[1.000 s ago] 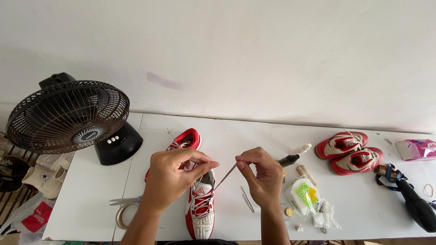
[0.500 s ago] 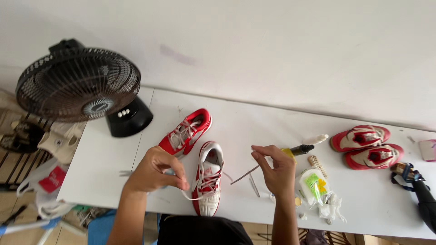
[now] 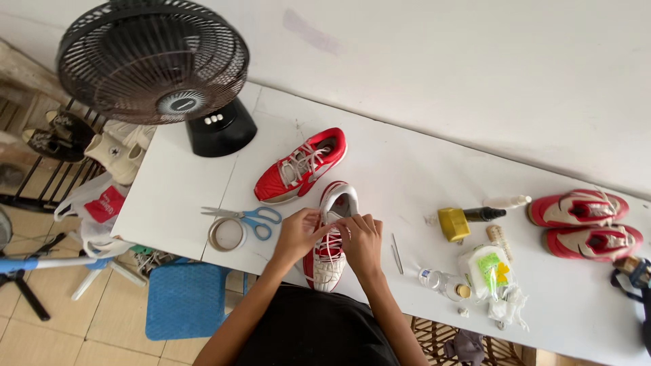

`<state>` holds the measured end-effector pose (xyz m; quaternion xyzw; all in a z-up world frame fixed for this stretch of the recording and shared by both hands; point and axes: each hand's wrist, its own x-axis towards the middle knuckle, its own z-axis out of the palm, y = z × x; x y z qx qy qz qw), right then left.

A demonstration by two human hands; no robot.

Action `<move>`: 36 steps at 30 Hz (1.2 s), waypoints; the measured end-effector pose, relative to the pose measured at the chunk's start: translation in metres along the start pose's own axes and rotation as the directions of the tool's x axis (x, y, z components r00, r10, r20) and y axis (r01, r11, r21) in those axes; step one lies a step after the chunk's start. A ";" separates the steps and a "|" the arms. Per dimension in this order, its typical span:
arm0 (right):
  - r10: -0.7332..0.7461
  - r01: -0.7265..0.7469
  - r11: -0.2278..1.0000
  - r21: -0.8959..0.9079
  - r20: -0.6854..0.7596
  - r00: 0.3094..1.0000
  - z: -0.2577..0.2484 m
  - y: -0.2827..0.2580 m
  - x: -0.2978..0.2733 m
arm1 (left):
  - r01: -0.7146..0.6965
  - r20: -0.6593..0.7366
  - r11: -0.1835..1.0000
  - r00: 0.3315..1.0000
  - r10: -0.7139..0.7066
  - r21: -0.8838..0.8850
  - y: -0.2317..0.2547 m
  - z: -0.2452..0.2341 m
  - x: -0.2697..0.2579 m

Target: The person cuts a piece of tape and uses a needle to sew the upper part of a red and white sneaker. They thread the needle, pull the thread through the shoe's eyelets, and tie a knot to secure the repair.

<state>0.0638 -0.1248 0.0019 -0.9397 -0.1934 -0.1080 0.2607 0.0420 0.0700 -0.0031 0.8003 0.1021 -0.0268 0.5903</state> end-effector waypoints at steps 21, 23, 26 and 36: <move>-0.031 0.007 0.996 0.085 0.288 0.957 0.045 0.017 0.023 | 0.190 -0.023 0.955 0.979 -0.201 -0.227 -0.009 -0.003 0.016; -0.002 -0.035 0.993 0.113 0.310 0.951 0.035 0.016 0.022 | 0.198 -0.014 0.944 0.978 -0.209 -0.262 -0.016 0.001 0.014; 0.052 -0.097 0.987 0.128 0.317 0.947 0.035 0.019 0.022 | 0.199 0.004 0.929 0.978 -0.209 -0.313 -0.023 0.004 0.013; 0.135 -0.250 0.936 0.249 0.403 0.905 0.026 0.026 0.028 | 0.110 0.012 0.940 0.994 -0.112 -0.323 -0.039 -0.001 0.008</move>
